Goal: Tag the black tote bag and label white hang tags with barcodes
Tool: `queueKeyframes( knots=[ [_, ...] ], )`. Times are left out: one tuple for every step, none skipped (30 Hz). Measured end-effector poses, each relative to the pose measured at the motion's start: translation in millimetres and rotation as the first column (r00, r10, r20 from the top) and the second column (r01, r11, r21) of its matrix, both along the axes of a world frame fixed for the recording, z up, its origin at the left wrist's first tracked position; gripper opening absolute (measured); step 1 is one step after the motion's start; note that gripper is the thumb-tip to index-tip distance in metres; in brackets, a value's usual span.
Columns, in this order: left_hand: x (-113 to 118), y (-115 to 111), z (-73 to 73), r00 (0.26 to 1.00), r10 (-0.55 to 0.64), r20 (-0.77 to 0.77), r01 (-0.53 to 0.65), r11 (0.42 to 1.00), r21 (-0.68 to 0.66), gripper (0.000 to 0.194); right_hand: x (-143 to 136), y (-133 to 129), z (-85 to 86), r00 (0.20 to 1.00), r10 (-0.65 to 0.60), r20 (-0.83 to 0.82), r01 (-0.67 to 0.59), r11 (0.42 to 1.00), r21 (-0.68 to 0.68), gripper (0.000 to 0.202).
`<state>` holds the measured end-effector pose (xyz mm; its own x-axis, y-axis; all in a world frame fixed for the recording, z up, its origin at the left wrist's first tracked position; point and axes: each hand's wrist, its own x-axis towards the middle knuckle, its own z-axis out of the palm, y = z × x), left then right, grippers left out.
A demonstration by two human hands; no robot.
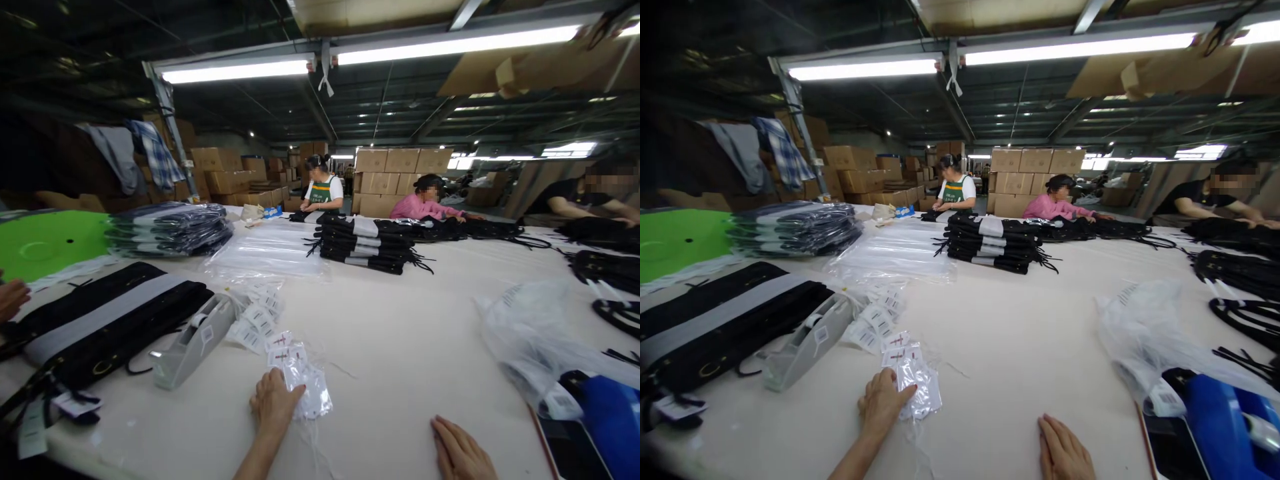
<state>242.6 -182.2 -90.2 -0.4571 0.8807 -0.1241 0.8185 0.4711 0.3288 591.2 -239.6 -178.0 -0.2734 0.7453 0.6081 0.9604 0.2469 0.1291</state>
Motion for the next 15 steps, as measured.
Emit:
queueKeyframes(
  knots=[
    [-1.0,1.4,0.1,1.0,0.003,0.019,-0.003,1.0,-0.015,0.031,-1.3,-0.8,1.4,1.0,-0.003,-0.003,0.003,1.0,0.005,0.03],
    [-3.2,3.1,0.8,0.999,0.006,0.034,-0.005,0.999,-0.034,0.029,-2.3,-1.4,2.3,1.0,-0.008,-0.009,0.008,1.0,0.008,0.03],
    [-6.0,5.0,1.9,0.999,0.008,0.046,-0.005,0.998,-0.059,0.028,-3.0,-1.8,2.9,1.0,-0.012,-0.018,0.012,1.0,0.009,0.03],
    [-8.9,6.9,3.5,0.998,0.009,0.057,-0.004,0.996,-0.089,0.029,-3.6,-2.0,3.2,1.0,-0.016,-0.027,0.016,1.0,0.004,0.03],
    [-11.2,8.8,5.3,0.997,0.011,0.07,-0.002,0.992,-0.123,0.032,-3.9,-2.1,3.3,0.999,-0.018,-0.034,0.018,1.0,0.001,0.03],
    [-12.5,10.6,7.3,0.996,0.014,0.084,0.0,0.988,-0.155,0.036,-4.1,-2.1,3.2,0.999,-0.018,-0.04,0.018,1.0,0.001,0.03],
    [-12.5,12.2,9.2,0.995,0.016,0.094,0.001,0.984,-0.179,0.041,-4.2,-2.0,3.1,0.999,-0.017,-0.042,0.017,1.0,0.004,0.03],
    [-11.3,13.6,10.9,0.996,0.016,0.091,0.001,0.982,-0.189,0.048,-4.3,-1.7,3.0,0.999,-0.014,-0.043,0.014,1.0,0.011,0.031],
    [-9.0,14.9,12.3,0.997,0.015,0.075,0.0,0.982,-0.19,0.055,-4.3,-1.4,2.9,0.999,-0.009,-0.042,0.01,1.0,0.018,0.031],
    [-5.9,16.0,13.2,0.999,0.009,0.052,0.0,0.983,-0.182,0.06,-4.4,-1.1,2.9,0.999,-0.005,-0.04,0.006,1.0,0.024,0.031],
    [-2.7,16.9,13.6,1.0,0.002,0.028,0.003,0.985,-0.174,0.062,-4.6,-0.7,2.9,0.999,-0.004,-0.039,0.005,1.0,0.029,0.032],
    [0.0,17.6,13.4,1.0,-0.005,0.01,0.007,0.986,-0.169,0.061,-4.7,-0.3,3.0,0.999,-0.002,-0.034,0.003,1.0,0.03,0.032],
    [1.7,18.1,12.6,1.0,-0.01,0.003,0.01,0.986,-0.165,0.058,-4.8,0.1,3.0,1.0,0.0,-0.025,0.001,1.0,0.029,0.032],
    [1.9,18.4,10.9,1.0,-0.012,0.009,0.013,0.988,-0.151,0.053,-4.5,0.5,2.7,1.0,0.002,-0.015,-0.001,1.0,0.031,0.032],
    [0.4,18.3,8.5,1.0,-0.011,0.026,0.014,0.992,-0.127,0.048,-3.8,1.0,1.9,1.0,0.006,-0.001,-0.006,0.999,0.035,0.031]
  ],
)
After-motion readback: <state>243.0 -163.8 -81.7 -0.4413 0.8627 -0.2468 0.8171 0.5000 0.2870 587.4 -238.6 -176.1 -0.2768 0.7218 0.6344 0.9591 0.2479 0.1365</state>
